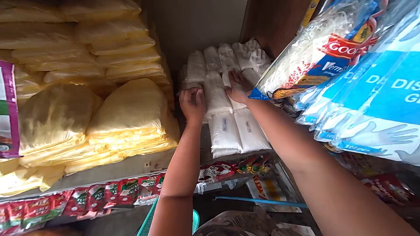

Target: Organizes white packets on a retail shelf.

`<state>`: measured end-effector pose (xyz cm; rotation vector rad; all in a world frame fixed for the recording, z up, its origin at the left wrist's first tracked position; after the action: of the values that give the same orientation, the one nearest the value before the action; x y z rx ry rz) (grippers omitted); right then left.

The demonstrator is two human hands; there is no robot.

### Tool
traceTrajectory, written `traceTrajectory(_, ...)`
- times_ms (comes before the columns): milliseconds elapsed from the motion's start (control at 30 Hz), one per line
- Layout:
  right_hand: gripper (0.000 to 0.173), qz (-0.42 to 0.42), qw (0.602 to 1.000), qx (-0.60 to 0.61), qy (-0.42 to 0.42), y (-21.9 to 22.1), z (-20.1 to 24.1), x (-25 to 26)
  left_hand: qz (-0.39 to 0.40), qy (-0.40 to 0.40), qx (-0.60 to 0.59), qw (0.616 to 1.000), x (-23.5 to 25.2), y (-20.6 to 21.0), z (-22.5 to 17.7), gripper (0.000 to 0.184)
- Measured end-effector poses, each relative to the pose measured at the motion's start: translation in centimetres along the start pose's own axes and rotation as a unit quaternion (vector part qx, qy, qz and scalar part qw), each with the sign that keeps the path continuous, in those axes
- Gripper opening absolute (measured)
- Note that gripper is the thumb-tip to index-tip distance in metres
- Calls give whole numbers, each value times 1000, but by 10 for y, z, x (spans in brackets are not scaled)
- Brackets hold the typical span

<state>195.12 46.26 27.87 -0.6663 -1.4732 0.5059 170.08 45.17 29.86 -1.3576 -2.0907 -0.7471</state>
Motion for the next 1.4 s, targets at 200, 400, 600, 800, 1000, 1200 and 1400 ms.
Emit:
traceTrajectory(200, 66, 257, 958, 35, 118, -85, 57, 22, 5, 5, 1, 1000, 1, 0, -3, 18)
traceTrajectory(400, 72, 126, 988, 60, 69, -38, 25, 12, 6, -17, -1, 1000, 2, 0, 0, 18)
traceTrajectory(600, 62, 169, 979, 60, 102, -72, 45, 21, -8, -43, 2, 999, 11, -10, 0, 19)
traceTrajectory(800, 71, 111, 986, 93, 84, -54, 44, 23, -8, -61, -1, 998, 13, -12, 9, 21)
traceTrajectory(1000, 71, 168, 979, 82, 85, -59, 50, 33, -19, -85, 11, 996, 14, -12, 18, 21)
traceTrajectory(1200, 76, 101, 989, 108, 32, -56, 85, 79, -46, -281, 3, 959, 17, -12, 38, 28)
traceTrajectory(1400, 81, 123, 985, 119, 17, -22, 134, 128, -92, -372, -43, 923, 17, -12, 46, 35)
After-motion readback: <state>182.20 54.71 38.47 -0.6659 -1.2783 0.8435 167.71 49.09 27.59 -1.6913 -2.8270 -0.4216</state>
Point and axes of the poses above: each hand's wrist, its own x-axis towards the middle knuckle, its own y-axis out of the palm, z = x × y, the point moved 5 cm from there along x, towards the middle knuckle, and after that the axes turned 14 degrees about -z, right-handed, at the moved point
